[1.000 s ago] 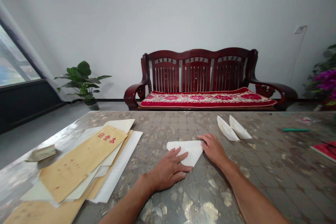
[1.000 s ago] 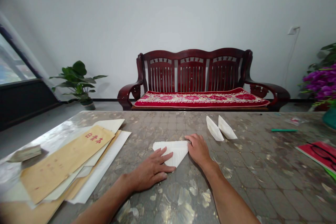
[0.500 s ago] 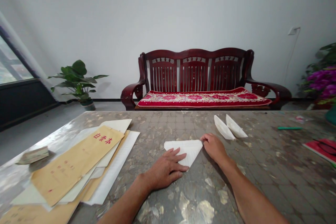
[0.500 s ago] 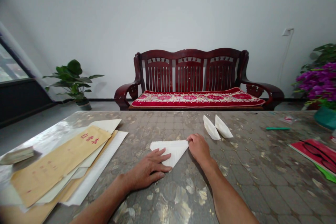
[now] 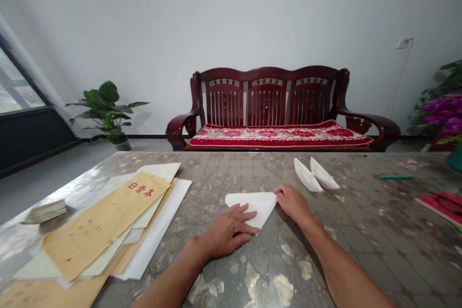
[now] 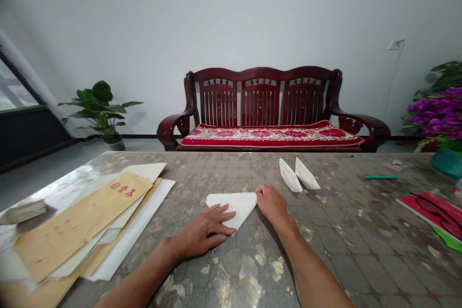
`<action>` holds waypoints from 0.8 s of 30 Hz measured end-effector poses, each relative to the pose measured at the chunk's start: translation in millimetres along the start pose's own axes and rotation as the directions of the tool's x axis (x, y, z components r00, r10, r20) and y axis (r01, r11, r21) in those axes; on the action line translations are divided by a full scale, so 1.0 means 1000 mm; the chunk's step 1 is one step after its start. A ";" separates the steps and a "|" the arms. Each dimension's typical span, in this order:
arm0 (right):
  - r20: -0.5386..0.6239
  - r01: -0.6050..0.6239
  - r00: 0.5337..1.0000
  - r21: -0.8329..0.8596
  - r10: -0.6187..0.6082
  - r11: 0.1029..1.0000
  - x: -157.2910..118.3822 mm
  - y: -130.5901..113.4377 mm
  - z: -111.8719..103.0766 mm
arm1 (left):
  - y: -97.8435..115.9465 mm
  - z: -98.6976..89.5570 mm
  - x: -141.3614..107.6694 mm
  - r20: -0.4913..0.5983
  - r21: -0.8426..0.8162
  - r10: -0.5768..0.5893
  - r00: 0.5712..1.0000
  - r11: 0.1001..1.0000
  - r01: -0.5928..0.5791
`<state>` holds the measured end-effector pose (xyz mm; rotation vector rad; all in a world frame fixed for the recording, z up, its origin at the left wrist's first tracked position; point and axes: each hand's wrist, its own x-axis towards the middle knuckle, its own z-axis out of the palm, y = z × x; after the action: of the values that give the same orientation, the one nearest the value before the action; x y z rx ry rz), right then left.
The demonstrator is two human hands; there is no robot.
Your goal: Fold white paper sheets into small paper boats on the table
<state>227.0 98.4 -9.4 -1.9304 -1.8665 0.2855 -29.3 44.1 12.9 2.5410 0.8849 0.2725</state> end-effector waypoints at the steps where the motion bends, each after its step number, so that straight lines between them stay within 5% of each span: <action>1: 0.005 -0.008 1.000 -0.003 0.008 1.000 0.000 -0.001 0.000 | 0.000 0.000 0.000 -0.004 -0.002 0.001 1.000 1.000 -0.001; 18: 0.043 0.081 0.994 0.281 -0.097 0.956 0.002 0.000 0.002 | 0.000 0.002 0.000 -0.033 -0.001 0.002 0.999 1.000 -0.002; 24: 0.021 0.221 0.972 0.261 -0.234 0.940 0.005 0.005 0.008 | -0.002 0.004 0.000 -0.029 -0.001 -0.004 1.000 1.000 0.004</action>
<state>228.5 104.9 -17.6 -1.5340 -1.9554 0.4815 -29.4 44.1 8.6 2.5400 0.9006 0.3093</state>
